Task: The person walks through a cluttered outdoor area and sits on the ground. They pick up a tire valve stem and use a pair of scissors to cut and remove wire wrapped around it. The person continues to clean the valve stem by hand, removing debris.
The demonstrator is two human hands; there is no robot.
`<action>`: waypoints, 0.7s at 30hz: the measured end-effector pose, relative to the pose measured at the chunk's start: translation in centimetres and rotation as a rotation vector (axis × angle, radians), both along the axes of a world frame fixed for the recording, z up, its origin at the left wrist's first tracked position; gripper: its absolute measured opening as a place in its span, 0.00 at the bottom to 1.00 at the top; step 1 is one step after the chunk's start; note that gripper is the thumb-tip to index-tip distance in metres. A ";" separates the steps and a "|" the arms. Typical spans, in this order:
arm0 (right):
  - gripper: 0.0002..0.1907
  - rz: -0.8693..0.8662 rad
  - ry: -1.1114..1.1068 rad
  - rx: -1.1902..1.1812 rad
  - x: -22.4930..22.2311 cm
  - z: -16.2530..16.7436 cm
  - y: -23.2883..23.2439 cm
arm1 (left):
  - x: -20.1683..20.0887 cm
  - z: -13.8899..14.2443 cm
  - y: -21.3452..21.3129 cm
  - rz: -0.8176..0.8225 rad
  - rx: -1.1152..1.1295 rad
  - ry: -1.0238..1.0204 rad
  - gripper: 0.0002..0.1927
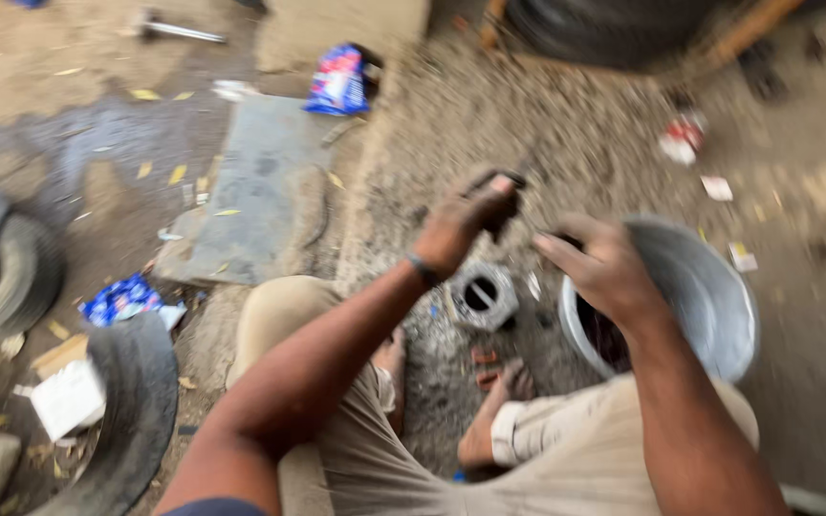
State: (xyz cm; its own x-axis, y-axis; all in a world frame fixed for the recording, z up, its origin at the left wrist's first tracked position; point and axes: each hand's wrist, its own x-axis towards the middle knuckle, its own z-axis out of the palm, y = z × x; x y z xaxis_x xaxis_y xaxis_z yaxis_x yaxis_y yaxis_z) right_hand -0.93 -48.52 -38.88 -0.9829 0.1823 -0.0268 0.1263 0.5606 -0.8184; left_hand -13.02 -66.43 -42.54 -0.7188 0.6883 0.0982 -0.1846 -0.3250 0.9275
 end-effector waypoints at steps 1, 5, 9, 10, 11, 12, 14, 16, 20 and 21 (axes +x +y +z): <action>0.07 0.047 -0.020 -0.100 -0.4 0.0 -0.3 | 0.0 -0.3 -0.1 -0.036 0.072 -0.043 0.19; 0.09 0.021 0.060 -0.441 -0.8 -0.7 -1.3 | 0.6 -0.9 -0.2 -0.090 0.143 -0.106 0.17; 0.07 -0.027 0.138 -0.283 -0.6 -1.5 -0.8 | 0.4 -0.9 -0.1 -0.146 0.096 -0.108 0.17; 0.07 -0.050 0.145 -0.262 -0.5 -1.6 -0.6 | 0.3 -0.9 0.0 -0.153 0.078 -0.081 0.16; 0.07 -0.025 0.163 -0.242 -0.5 -1.6 -0.3 | 0.2 -1.0 0.2 -0.160 0.061 -0.052 0.15; 0.07 0.000 0.178 -0.221 -0.5 -1.6 -0.1 | 0.2 -1.1 0.4 -0.160 0.085 -0.061 0.14; 0.07 -0.007 0.175 -0.246 -0.5 -1.4 0.3 | 0.2 -1.6 0.7 -0.159 0.131 -0.087 0.14; 0.09 -0.062 0.144 -0.332 -0.6 -1.3 0.6 | 0.1 -2.0 1.0 -0.159 0.088 -0.072 0.12; 0.08 -0.040 0.213 -0.480 -0.6 -1.4 0.7 | 0.7 -2.1 1.4 -0.165 0.092 0.165 0.17; 0.09 -0.020 0.203 -0.522 -0.6 -1.5 0.6 | 1.0 -1.9 1.4 -0.190 0.081 0.174 0.20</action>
